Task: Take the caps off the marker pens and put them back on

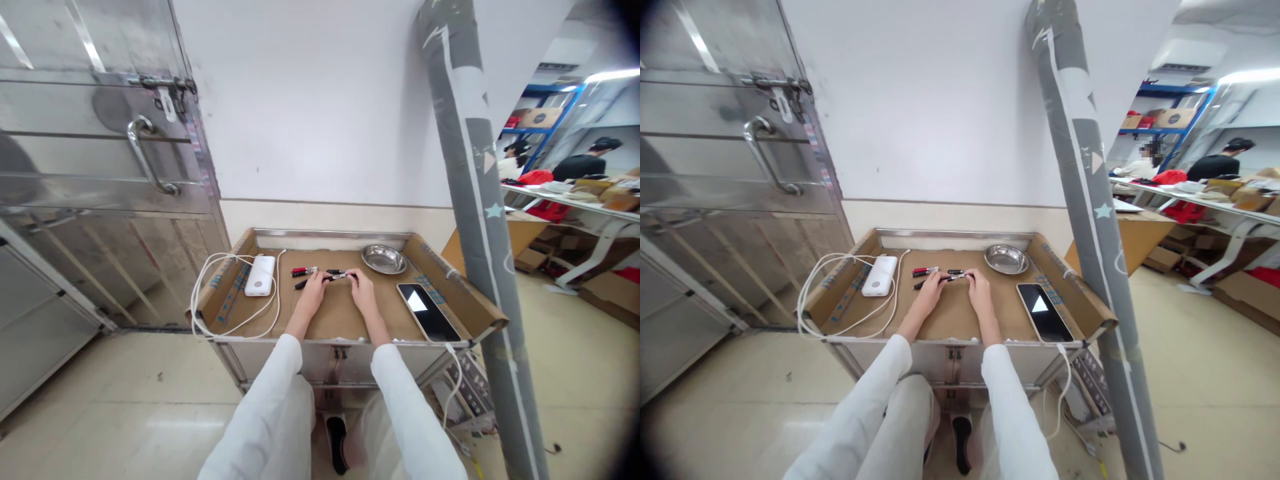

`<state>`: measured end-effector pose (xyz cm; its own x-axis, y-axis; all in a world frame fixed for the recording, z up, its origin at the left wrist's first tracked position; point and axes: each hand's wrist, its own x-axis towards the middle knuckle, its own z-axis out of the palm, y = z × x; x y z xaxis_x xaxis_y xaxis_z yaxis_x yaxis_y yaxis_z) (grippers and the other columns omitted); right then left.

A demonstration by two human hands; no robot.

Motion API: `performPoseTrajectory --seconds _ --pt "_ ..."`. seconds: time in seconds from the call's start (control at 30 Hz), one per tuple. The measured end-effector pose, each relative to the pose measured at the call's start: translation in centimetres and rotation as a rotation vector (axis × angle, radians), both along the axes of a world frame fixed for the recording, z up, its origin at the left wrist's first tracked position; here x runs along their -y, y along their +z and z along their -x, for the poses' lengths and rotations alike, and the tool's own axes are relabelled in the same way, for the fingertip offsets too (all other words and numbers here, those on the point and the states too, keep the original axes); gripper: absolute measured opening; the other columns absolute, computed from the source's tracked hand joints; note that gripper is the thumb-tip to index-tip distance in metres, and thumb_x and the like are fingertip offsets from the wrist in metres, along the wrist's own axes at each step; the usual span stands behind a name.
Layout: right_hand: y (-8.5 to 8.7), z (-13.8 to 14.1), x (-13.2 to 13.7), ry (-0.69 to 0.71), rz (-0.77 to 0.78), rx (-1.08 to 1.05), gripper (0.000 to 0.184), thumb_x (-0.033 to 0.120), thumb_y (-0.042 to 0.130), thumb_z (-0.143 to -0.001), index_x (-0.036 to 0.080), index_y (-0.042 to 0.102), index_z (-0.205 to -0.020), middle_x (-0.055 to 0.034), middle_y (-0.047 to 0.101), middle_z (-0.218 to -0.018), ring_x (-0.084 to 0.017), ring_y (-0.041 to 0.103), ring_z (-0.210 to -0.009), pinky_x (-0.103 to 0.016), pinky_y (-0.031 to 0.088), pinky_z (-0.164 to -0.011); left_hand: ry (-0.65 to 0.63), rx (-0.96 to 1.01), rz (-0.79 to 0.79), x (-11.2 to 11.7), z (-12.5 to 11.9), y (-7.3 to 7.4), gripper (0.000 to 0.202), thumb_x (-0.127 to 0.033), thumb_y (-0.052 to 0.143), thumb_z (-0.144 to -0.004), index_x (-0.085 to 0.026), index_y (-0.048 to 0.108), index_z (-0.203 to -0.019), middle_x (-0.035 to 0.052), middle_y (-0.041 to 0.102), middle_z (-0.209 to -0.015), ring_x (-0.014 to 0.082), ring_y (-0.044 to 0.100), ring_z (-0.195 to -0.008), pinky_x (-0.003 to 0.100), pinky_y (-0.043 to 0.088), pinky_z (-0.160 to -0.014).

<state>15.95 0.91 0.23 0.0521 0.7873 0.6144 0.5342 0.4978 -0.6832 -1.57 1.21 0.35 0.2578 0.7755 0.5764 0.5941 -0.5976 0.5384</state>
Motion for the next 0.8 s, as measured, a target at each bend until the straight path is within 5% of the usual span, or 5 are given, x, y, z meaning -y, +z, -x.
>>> performPoseTrajectory --seconds 0.23,0.4,0.57,0.8 --pt "0.4 0.2 0.3 0.013 -0.024 -0.062 0.028 0.032 0.036 -0.089 0.02 0.061 -0.091 -0.0103 0.065 -0.109 -0.021 0.057 -0.113 -0.038 0.045 -0.096 -0.019 -0.107 0.072 1.1 -0.2 0.9 0.02 -0.017 0.045 -0.09 -0.018 0.055 -0.108 0.0074 0.06 -0.106 0.0195 0.059 -0.1 0.036 0.047 -0.091" --pt "1.1 1.0 1.2 0.135 0.045 0.04 0.035 0.028 0.037 -0.09 0.023 0.055 -0.119 -0.0076 0.057 -0.128 -0.018 0.054 -0.118 -0.036 0.044 -0.099 -0.033 -0.124 0.042 1.5 -0.2 1.2 0.019 -0.017 0.043 -0.091 -0.019 0.054 -0.106 0.0069 0.061 -0.106 0.0189 0.06 -0.099 0.035 0.047 -0.09" --pt "1.1 1.2 1.3 0.16 0.077 0.04 0.052 0.027 0.039 -0.089 0.025 0.033 -0.14 -0.0061 0.048 -0.138 -0.017 0.049 -0.123 -0.036 0.042 -0.102 0.059 -0.108 -0.036 1.5 -0.3 1.3 0.016 -0.017 0.042 -0.091 -0.018 0.053 -0.104 0.0081 0.062 -0.103 0.0199 0.061 -0.097 0.036 0.048 -0.087" --pt "1.4 1.1 1.4 0.17 0.06 0.158 0.049 0.025 0.036 -0.089 0.029 0.038 -0.138 -0.0023 0.045 -0.14 -0.016 0.04 -0.131 -0.039 0.036 -0.108 0.165 -0.038 -0.045 1.5 -0.3 1.2 0.016 -0.016 0.044 -0.09 -0.017 0.048 -0.105 0.0093 0.062 -0.103 0.0207 0.061 -0.098 0.035 0.048 -0.085"
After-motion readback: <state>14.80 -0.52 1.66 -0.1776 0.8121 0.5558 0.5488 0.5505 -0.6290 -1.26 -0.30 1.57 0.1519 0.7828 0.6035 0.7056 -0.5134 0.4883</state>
